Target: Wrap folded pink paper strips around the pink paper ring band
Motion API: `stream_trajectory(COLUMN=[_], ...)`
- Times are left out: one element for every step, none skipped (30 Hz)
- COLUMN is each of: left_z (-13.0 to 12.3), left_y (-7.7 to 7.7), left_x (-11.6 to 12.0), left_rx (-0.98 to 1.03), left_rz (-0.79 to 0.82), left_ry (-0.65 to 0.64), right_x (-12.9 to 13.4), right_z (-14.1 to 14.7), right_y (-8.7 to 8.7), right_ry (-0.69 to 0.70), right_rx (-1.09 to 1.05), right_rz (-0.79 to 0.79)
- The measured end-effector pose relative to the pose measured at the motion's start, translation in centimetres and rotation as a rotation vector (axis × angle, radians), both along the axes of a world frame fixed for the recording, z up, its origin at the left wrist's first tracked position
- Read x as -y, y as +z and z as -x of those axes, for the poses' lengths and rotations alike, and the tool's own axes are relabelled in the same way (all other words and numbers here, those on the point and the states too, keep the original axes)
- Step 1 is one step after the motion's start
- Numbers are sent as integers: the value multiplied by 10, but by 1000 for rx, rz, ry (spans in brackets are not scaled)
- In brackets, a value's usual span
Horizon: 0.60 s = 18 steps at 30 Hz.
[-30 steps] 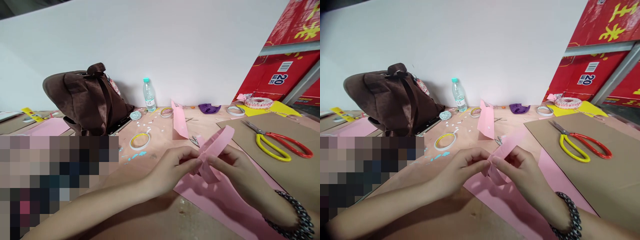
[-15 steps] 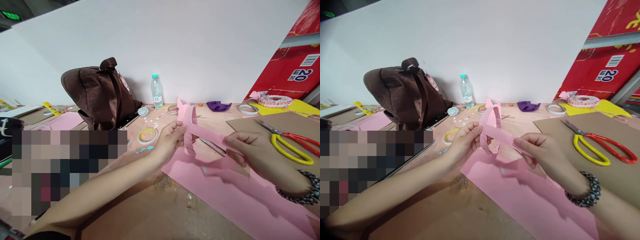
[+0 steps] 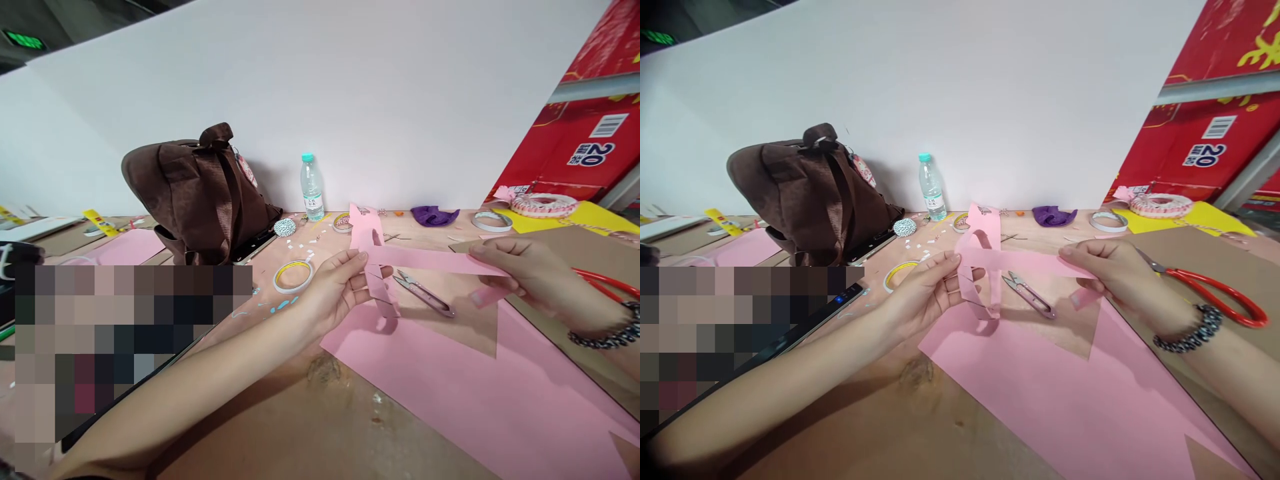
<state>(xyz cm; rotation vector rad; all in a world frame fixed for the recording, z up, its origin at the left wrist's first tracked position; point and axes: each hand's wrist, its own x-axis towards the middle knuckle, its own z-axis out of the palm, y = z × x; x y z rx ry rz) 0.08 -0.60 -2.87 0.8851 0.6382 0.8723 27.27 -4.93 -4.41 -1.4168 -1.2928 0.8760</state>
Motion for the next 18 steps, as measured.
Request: stream_trajectory(left_z=[1, 1, 1, 2, 2, 2, 2, 1, 1, 1, 1, 1, 1, 1, 2, 3, 4, 5], left_y=[-1, -1, -1, -1, 0, 1, 2, 3, 3, 3, 3, 2, 0, -1, -4, -6, -9, -13], left_x=[-2, -4, -6, -8, -10, -13, -15, -18, -21, -23, -26, -28, -31, -33, -36, -39, -41, -44], left_rx=[-17, -30, -39, -42, -34, -15, 11, 37, 59, 75, 83, 83, 83, 80, 76, 71, 65, 59], left_rz=[-11, -26, -41, -51, -40, -11, 34, 87, 140, 186, 221, 246, 271, 291, 300, 300, 291, 271], left_ry=[9, 22, 43, 70, 109, 159, 213, 262, 298, 323, 337, 339, 340, 341, 344, 350, 360, 373], right_x=[0, -1, -3, -5, -8, -10, -13, -16, -19, -23, -26, -29, -32, -35, -38, -41, -43, -44], right_z=[-1, -2, -4, -7, -10, -13, -15, -18, -21, -25, -28, -32, -37, -43, -49, -56, -63, -69], right_y=[0, 1, 1, 1, 0, -1, -3, -6, -9, -13, -17, -20, -24, -27, -30, -32, -35, -36], right_ry=[28, 32, 15, -10, -47, -93, -148, -204, -256, -297, -327, -351, -376, -403, -430, -455, -481, -507], right_rx=[-33, -47, -39, -15, 12, 39, 65, 91, 117, 143, 171, 202, 238, 278, 324, 375, 425, 474], right_rz=[50, 65, 48, 15, -25, -71, -126, -180, -227, -263, -288, -305, -319, -334, -347, -359, -366, -367])
